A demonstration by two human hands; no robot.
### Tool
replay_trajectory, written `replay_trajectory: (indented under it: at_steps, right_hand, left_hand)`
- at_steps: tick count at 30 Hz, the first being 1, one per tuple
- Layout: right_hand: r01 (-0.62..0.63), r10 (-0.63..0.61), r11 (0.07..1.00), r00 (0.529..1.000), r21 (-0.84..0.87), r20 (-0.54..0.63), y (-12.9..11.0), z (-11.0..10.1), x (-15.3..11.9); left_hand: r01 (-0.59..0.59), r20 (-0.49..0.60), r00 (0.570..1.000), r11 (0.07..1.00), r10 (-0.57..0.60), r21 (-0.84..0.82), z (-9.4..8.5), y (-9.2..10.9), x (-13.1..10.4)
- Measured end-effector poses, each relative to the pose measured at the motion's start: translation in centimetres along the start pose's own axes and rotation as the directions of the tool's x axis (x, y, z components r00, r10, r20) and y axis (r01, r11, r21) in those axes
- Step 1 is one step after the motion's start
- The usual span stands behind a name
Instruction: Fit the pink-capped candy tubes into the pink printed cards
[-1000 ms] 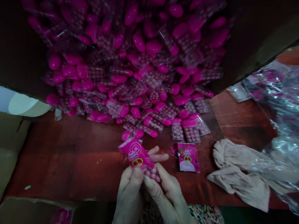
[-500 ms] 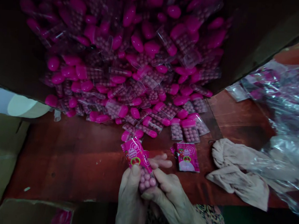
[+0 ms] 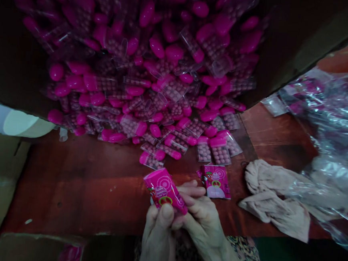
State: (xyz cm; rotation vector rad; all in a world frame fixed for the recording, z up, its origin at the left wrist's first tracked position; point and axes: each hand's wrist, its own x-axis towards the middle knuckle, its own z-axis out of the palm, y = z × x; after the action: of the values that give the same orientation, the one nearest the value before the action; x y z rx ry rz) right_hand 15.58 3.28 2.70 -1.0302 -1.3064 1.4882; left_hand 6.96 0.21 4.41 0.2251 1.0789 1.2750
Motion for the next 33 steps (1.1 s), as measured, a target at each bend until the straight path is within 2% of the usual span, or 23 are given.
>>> replay_trajectory:
  at_steps: [6, 8, 10, 12, 14, 18, 23, 25, 29, 33]
  right_hand:
    - [0.083, -0.084, 0.996, 0.996, 0.041, 0.013, 0.7, 0.2, 0.2]
    - [0.008, -0.009, 1.0, 1.0, 0.019, 0.024, 0.8, 0.4, 0.2]
    - [-0.12, 0.121, 0.992, 0.99, -0.027, 0.066, 0.8, 0.6, 0.2]
    - [-0.225, 0.232, 0.971, 0.968, -0.078, 0.092, 0.6, 0.8, 0.1]
    - [-0.268, 0.278, 0.958, 0.956, -0.104, 0.09, 0.6, 0.9, 0.1]
    - [-0.288, 0.291, 0.956, 0.955, -0.047, 0.06, 0.7, 1.2, -0.2]
    - [-0.298, 0.275, 0.944, 0.948, 0.14, 0.162, 0.8, 1.5, -0.6]
    - [-0.3, 0.28, 0.946, 0.947, 0.124, 0.158, 0.8, 1.6, -0.9]
    - [-0.337, 0.323, 0.94, 0.932, 0.062, 0.163, 0.8, 1.9, -1.4]
    - [-0.318, 0.312, 0.948, 0.933, 0.002, 0.18, 0.5, 1.9, -1.8]
  left_hand:
    - [-0.002, 0.059, 0.998, 1.0, 0.001, 0.023, -0.4, 0.2, 0.5]
    - [0.03, 0.07, 0.997, 0.999, -0.033, 0.039, -0.7, 0.5, 0.9]
    - [0.057, 0.03, 0.998, 0.998, -0.058, 0.031, -1.2, 0.8, 1.2]
    - [0.052, -0.023, 0.998, 0.998, -0.052, 0.018, -1.7, 1.2, 1.3]
    - [0.014, -0.034, 0.999, 1.0, -0.013, 0.026, -2.2, 1.5, 1.3]
    - [-0.007, -0.011, 1.0, 0.999, 0.008, 0.036, -2.7, 1.6, 0.8]
    - [-0.047, -0.083, 0.995, 0.998, 0.051, 0.045, -2.5, 1.3, 0.5]
    - [-0.056, -0.083, 0.995, 0.996, 0.061, 0.065, -2.5, 1.2, 0.5]
    - [0.015, -0.05, 0.999, 0.998, -0.013, 0.057, -2.8, 1.2, 0.2]
    - [-0.046, 0.018, 0.999, 0.999, 0.046, 0.019, -3.6, 1.3, 0.0]
